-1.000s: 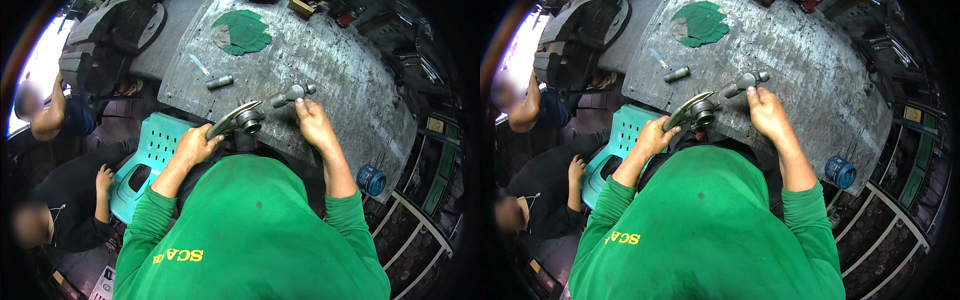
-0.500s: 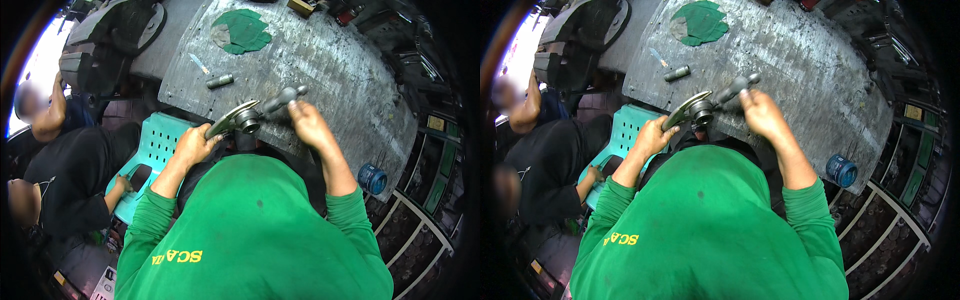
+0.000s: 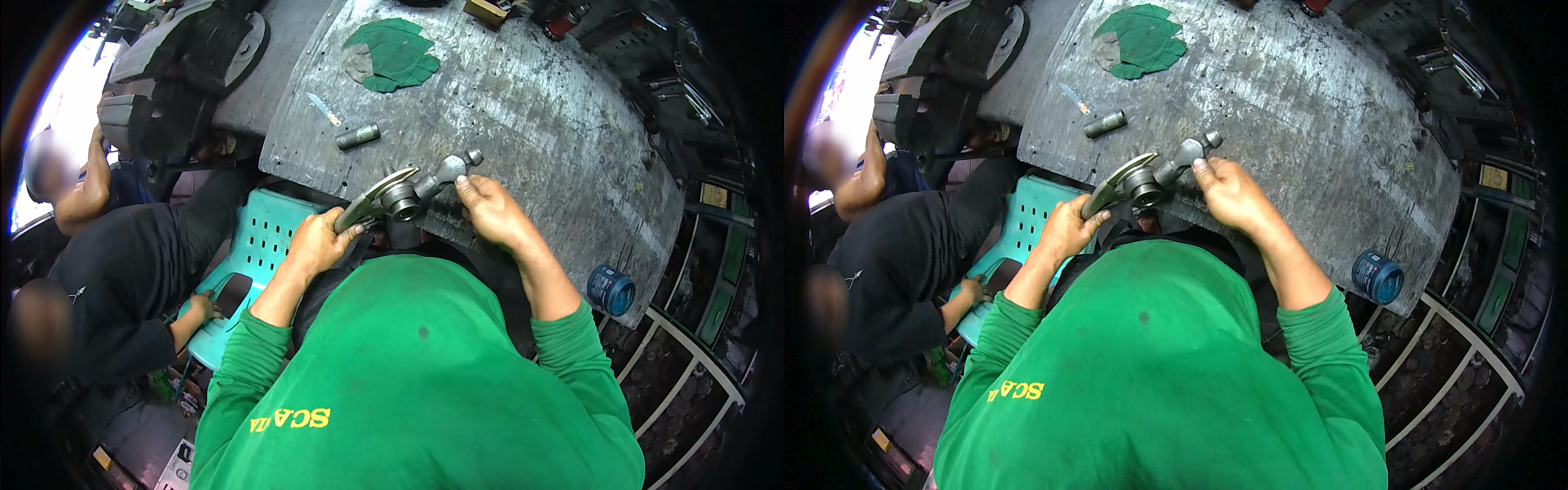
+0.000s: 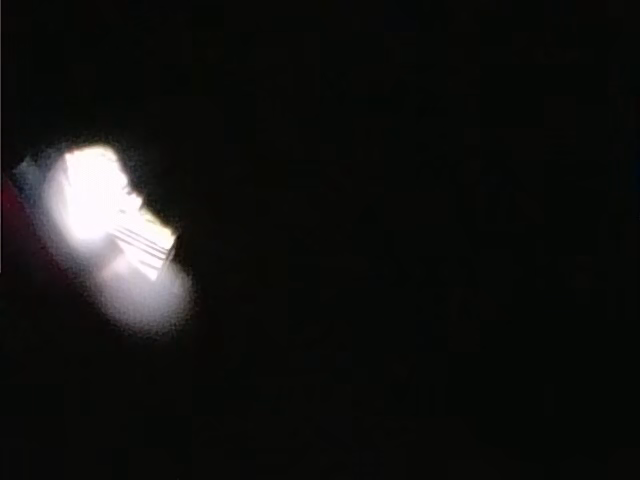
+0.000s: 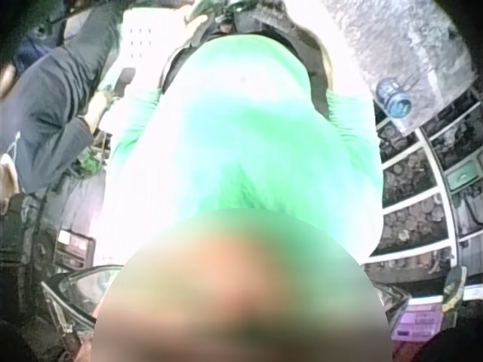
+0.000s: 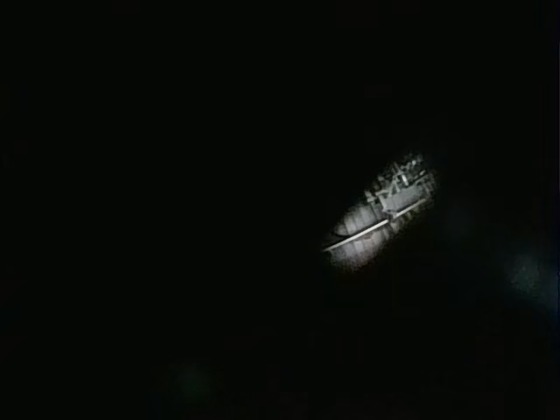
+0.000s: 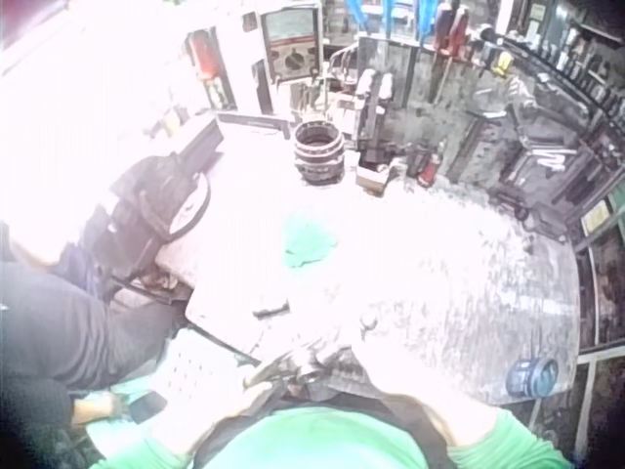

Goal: The person uses a hammer to tap a cylindrical metal part held in a bench vise. They repeatedly reposition the part and strike it to adjust or seat it. The work occurs at a cluttered workshop bench with tools and other parts nearby.

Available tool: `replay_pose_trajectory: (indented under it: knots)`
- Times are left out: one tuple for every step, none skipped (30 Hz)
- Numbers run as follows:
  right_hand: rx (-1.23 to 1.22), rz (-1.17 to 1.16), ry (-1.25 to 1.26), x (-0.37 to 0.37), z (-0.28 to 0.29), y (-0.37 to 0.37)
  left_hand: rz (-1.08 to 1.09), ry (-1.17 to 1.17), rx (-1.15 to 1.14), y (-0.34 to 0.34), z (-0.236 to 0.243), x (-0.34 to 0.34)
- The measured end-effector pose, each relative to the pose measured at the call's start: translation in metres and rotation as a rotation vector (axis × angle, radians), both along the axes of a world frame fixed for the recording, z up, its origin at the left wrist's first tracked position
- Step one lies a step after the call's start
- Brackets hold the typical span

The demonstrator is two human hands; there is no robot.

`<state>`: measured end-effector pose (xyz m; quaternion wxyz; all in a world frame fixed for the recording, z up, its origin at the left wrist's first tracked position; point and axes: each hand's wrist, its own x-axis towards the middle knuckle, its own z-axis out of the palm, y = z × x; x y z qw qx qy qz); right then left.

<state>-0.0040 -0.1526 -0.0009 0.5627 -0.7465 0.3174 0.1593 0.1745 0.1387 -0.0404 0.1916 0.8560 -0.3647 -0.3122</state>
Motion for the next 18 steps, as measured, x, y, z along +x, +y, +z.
replay_pose_trajectory:
  knots:
    - [-0.057, -0.087, 0.018, 0.001, 0.000, 0.001, 0.001, -0.001, -0.004, 0.000, 0.000, 0.000]
    - [-0.015, -0.226, 0.014, 0.000, 0.000, 0.001, 0.006, 0.002, -0.002, 0.002, 0.000, -0.001]
    - [-0.008, -0.414, -0.001, 0.000, -0.001, 0.003, 0.010, 0.008, -0.006, 0.002, 0.000, -0.002]
    - [-0.061, -0.442, 0.016, 0.000, 0.000, 0.002, 0.010, 0.010, -0.014, 0.003, -0.001, -0.002]
    - [-0.058, -0.292, -0.001, 0.000, -0.002, 0.005, 0.012, 0.014, -0.045, 0.003, -0.001, -0.003]
    - [-0.074, -0.174, -0.024, -0.001, -0.002, 0.007, 0.015, 0.013, -0.049, 0.003, -0.002, -0.003]
    - [-0.062, -0.033, -0.038, -0.002, -0.003, 0.007, 0.015, 0.019, -0.030, 0.003, -0.002, -0.004]
    - [0.034, -0.052, -0.011, -0.002, -0.003, 0.007, 0.018, 0.025, -0.041, 0.003, -0.002, -0.004]
    - [0.020, -0.200, -0.044, -0.003, -0.004, 0.006, 0.031, 0.040, -0.044, 0.002, -0.003, -0.003]
    - [0.061, -0.298, -0.048, -0.004, -0.004, 0.005, 0.028, 0.041, -0.039, 0.002, -0.003, -0.003]
    - [0.098, -0.396, -0.056, -0.004, -0.005, 0.005, 0.034, 0.054, -0.018, 0.002, -0.004, -0.003]
    - [0.020, -0.486, -0.058, -0.004, -0.006, 0.003, 0.038, 0.060, -0.002, 0.002, -0.004, -0.003]
    - [0.022, -0.494, -0.092, -0.004, -0.007, 0.004, 0.025, 0.053, 0.011, 0.003, -0.005, -0.002]
    - [0.032, -0.377, -0.032, -0.003, -0.008, 0.003, 0.012, 0.046, 0.023, 0.003, -0.006, -0.002]
    - [0.013, -0.234, -0.013, -0.003, -0.009, 0.005, 0.002, 0.041, 0.016, 0.004, -0.006, -0.002]
    - [0.087, -0.087, 0.013, -0.003, -0.010, 0.008, 0.005, 0.044, 0.017, 0.005, -0.007, -0.002]
    - [0.172, -0.127, 0.042, -0.003, -0.011, 0.007, 0.013, 0.049, -0.004, 0.006, -0.008, -0.002]
    - [0.107, -0.222, 0.016, -0.004, -0.013, 0.010, 0.026, 0.071, -0.015, 0.007, -0.010, -0.002]
